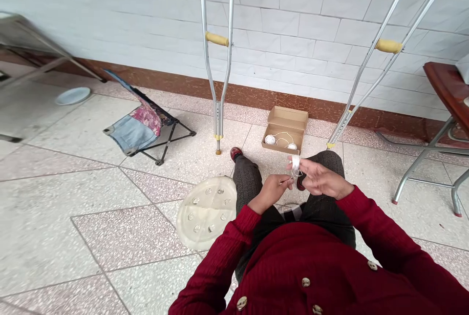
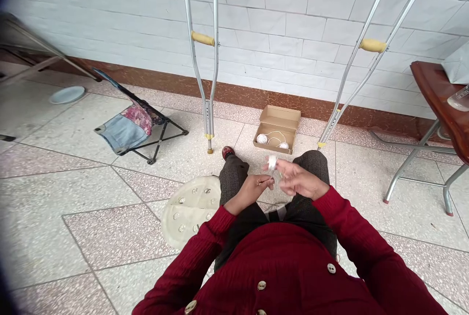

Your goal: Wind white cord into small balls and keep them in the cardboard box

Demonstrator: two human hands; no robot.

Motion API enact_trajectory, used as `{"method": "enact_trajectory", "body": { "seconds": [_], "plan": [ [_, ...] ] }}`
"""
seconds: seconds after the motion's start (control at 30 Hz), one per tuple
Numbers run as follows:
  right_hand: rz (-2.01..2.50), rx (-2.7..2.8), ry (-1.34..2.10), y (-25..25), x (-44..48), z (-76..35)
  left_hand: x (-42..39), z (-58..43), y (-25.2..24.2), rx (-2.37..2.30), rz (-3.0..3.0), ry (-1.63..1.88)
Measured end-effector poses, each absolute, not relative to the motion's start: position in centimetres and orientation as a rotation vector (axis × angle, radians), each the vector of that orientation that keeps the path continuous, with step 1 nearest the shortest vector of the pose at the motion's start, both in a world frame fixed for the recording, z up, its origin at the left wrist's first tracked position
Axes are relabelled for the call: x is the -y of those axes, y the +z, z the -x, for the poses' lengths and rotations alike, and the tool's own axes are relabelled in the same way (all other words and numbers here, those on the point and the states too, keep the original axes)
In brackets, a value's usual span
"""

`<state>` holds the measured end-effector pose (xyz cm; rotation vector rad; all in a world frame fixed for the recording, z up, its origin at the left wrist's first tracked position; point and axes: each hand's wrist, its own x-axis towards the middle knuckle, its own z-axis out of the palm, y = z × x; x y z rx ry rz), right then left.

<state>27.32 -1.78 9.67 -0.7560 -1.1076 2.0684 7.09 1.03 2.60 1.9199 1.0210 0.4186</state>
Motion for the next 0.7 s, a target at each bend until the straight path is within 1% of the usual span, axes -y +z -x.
{"method": "enact_trajectory", "body": {
  "seconds": [0.1, 0.2, 0.3, 0.4, 0.47, 0.53, 0.63, 0.7],
  "plan": [
    [0.665, 1.196, 2.274, 9.7, 4.0, -26.9, -3.0, -6.3, 2.6, -1.056, -1.982, 0.425],
    [0.745, 1.295, 2.364, 7.6, 5.7, -26.5, -5.1, -5.8, 3.9, -1.146, -2.188, 0.472],
    [0.981, 1.32, 2.278, 4.6, 5.4, -26.7, -5.6, -5.9, 5.7, -1.237, -2.346, 0.5],
    [1.207, 1.21, 2.039, 3.0, 3.3, -27.4, -4.1, -6.5, 6.8, -1.182, -2.379, 0.469],
    [1.223, 1.111, 1.91, 3.3, 1.6, -27.9, -2.6, -7.0, 6.6, -1.098, -2.349, 0.426],
    [1.118, 1.045, 1.869, 4.7, 0.3, -28.2, -1.2, -7.3, 5.7, -1.0, -2.27, 0.388],
    [0.912, 1.034, 1.911, 7.6, 0.1, -28.0, -0.2, -7.2, 3.5, -0.937, -2.071, 0.344],
    [0.831, 1.064, 1.97, 9.3, 1.1, -27.6, -0.7, -6.9, 2.0, -1.004, -1.968, 0.338]
  ]
}}
